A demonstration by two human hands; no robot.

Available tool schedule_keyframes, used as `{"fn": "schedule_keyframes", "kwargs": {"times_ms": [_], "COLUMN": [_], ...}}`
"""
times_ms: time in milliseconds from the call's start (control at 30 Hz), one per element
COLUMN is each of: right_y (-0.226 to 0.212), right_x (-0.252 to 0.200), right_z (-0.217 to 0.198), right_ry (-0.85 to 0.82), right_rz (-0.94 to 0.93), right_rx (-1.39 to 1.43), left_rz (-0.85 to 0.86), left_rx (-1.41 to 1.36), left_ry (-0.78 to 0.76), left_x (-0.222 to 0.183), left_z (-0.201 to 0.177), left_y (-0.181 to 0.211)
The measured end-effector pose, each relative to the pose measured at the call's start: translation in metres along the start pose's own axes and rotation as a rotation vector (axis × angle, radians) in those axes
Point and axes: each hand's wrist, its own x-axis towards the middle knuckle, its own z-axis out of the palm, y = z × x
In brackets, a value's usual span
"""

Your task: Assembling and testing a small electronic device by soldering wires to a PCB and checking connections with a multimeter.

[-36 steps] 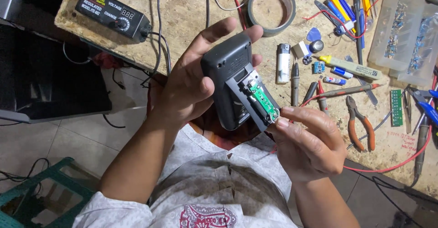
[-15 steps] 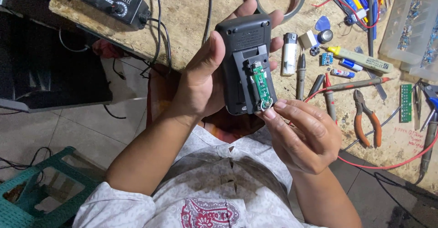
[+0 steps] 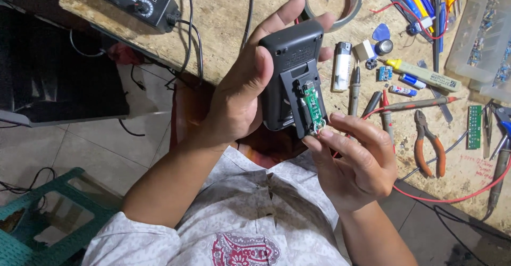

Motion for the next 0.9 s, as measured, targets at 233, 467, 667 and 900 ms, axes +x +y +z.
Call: {"fn": "schedule_keyframes", "kwargs": {"times_ms": [233,467,667,900], "right_y": [-0.011,-0.002,0.003,0.002], "right_x": [0.009,-0.004,-0.003,0.001], "right_z": [0.001,0.014,0.015,0.014], "right_ry": [-0.099,-0.069,-0.055,-0.054], "right_rz": [0.143,0.153,0.127,0.099], "right_rx": [0.04,0.081,0.09,0.063], "left_rz": [0.129,0.172,0.207,0.197], "left_rx": [0.209,0.093,0.037,0.031], "left_ry": [-0.054,0.055,0.099,0.077], "left_x": [-0.005,-0.008,-0.008,-0.008], "left_z": [-0.007,-0.001,-0.001,0.003], "left_y": [0.001,-0.007,-0.015,-0.015]}}
